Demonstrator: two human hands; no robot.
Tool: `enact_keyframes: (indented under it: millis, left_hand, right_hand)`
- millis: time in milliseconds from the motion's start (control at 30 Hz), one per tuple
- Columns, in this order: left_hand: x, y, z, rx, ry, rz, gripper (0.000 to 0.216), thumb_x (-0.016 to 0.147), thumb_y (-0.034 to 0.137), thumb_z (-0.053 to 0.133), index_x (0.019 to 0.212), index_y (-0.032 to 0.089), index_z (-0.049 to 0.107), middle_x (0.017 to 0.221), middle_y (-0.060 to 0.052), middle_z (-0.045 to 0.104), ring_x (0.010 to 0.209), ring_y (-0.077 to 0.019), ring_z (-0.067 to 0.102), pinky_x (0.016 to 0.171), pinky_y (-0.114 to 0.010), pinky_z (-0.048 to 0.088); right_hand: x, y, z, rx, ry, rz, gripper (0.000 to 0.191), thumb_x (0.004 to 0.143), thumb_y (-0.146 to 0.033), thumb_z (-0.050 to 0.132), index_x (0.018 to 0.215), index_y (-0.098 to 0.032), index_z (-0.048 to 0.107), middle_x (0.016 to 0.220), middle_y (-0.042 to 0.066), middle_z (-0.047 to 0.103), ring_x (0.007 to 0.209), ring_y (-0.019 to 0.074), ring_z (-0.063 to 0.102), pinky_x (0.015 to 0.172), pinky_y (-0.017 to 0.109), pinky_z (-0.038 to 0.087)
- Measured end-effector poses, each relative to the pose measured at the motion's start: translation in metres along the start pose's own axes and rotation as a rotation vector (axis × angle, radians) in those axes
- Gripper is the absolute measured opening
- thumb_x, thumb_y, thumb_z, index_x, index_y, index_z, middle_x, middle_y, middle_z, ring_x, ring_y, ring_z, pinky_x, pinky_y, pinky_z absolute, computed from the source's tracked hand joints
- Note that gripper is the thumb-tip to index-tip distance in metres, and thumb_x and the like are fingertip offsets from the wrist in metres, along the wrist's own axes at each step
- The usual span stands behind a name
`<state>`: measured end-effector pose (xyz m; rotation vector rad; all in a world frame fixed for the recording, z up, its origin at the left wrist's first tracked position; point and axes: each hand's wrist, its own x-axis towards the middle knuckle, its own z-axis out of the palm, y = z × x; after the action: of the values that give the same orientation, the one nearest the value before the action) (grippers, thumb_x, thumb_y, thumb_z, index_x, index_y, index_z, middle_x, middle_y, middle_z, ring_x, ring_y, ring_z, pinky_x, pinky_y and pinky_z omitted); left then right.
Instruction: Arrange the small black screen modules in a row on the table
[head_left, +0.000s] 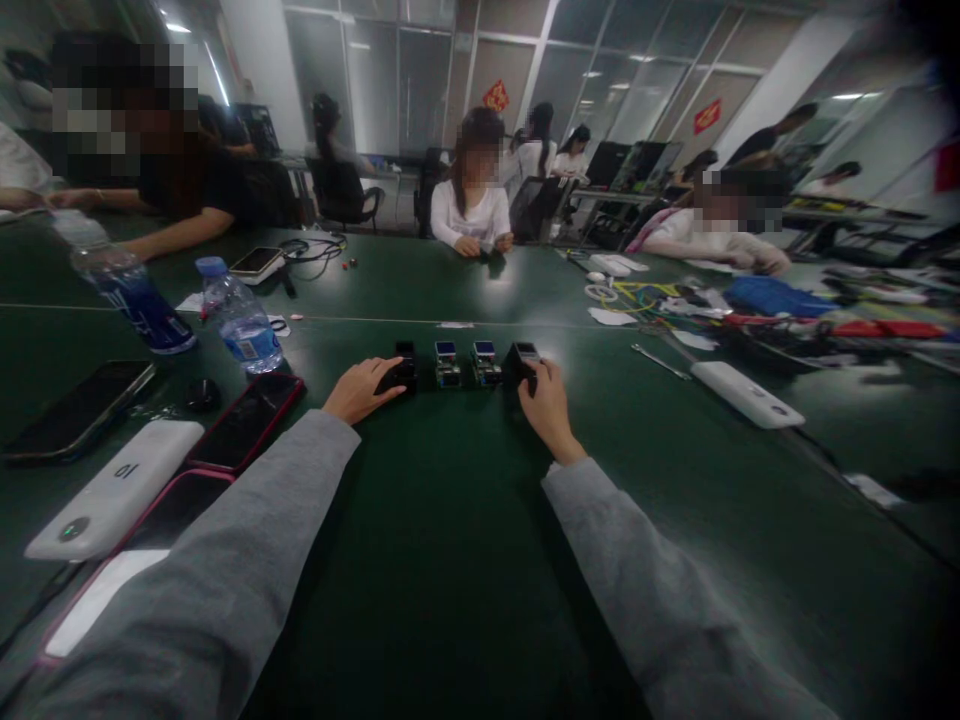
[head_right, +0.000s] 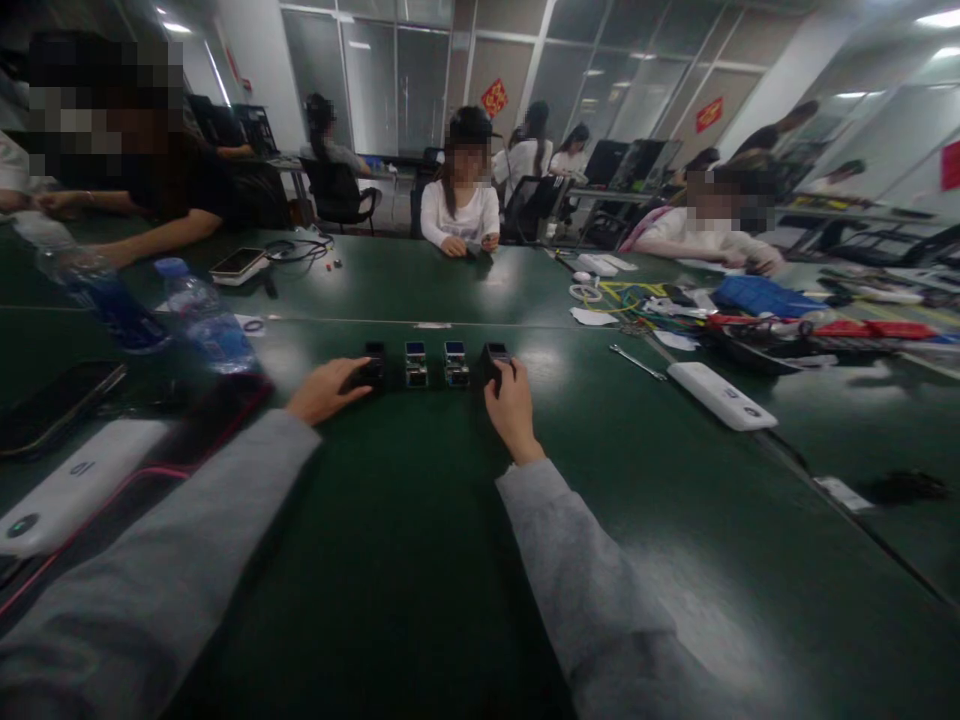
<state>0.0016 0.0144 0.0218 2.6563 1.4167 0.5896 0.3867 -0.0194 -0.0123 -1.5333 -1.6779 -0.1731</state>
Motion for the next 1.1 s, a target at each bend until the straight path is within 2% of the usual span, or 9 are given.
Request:
enact_keyframes:
  millis: [300, 567, 833, 1100]
  left_hand:
    - [-0.0008, -0.0004, 0.0041, -0.002, 0.05, 0.048, 0.057, 0.106, 0.052, 0.048, 0.153, 0.02, 0.044, 0.139, -0.015, 0.064, 0.121, -0.0286, 0.065, 0.101, -0.044, 0.054]
    - [0.0001, -0.0015, 0.0049, -0.012, 0.08, 0.125, 0.051, 0.106, 0.048, 0.048, 0.148, 0.02, 0.05, 0.135, -0.013, 0.066, 0.119, -0.0271, 0.066, 0.101, -0.043, 0.055]
    - [-0.0001, -0.0013, 0.0041, 0.081, 0.072, 0.161, 0.053, 0.106, 0.048, 0.049, 0.15, 0.02, 0.049, 0.124, -0.012, 0.069, 0.105, -0.0267, 0.069, 0.089, -0.041, 0.056]
    - [-0.0005, -0.0029, 0.0076, 0.073, 0.089, 0.157, 0.055, 0.107, 0.052, 0.045, 0.152, 0.02, 0.047, 0.129, -0.014, 0.068, 0.111, -0.028, 0.068, 0.094, -0.043, 0.056]
  right_hand:
    - [0.0006, -0.0009, -0.0001, 0.047, -0.024, 0.006, 0.044, 0.094, -0.023, 0.05, 0.136, -0.013, 0.06, 0.142, 0.022, 0.051, 0.134, 0.0353, 0.052, 0.113, 0.057, 0.048]
    - [0.0022, -0.0007, 0.0017, 0.044, -0.039, 0.021, 0.044, 0.094, -0.021, 0.05, 0.136, -0.013, 0.059, 0.143, 0.023, 0.049, 0.136, 0.0361, 0.051, 0.114, 0.058, 0.047]
    - [0.0025, 0.0004, 0.0032, 0.017, -0.047, 0.002, 0.044, 0.094, -0.023, 0.05, 0.136, -0.011, 0.06, 0.144, 0.023, 0.048, 0.136, 0.0372, 0.05, 0.114, 0.058, 0.047]
    - [0.0028, 0.0015, 0.0045, 0.037, -0.048, 0.007, 0.041, 0.099, -0.03, 0.052, 0.136, -0.013, 0.059, 0.144, 0.023, 0.048, 0.138, 0.0365, 0.048, 0.116, 0.058, 0.044]
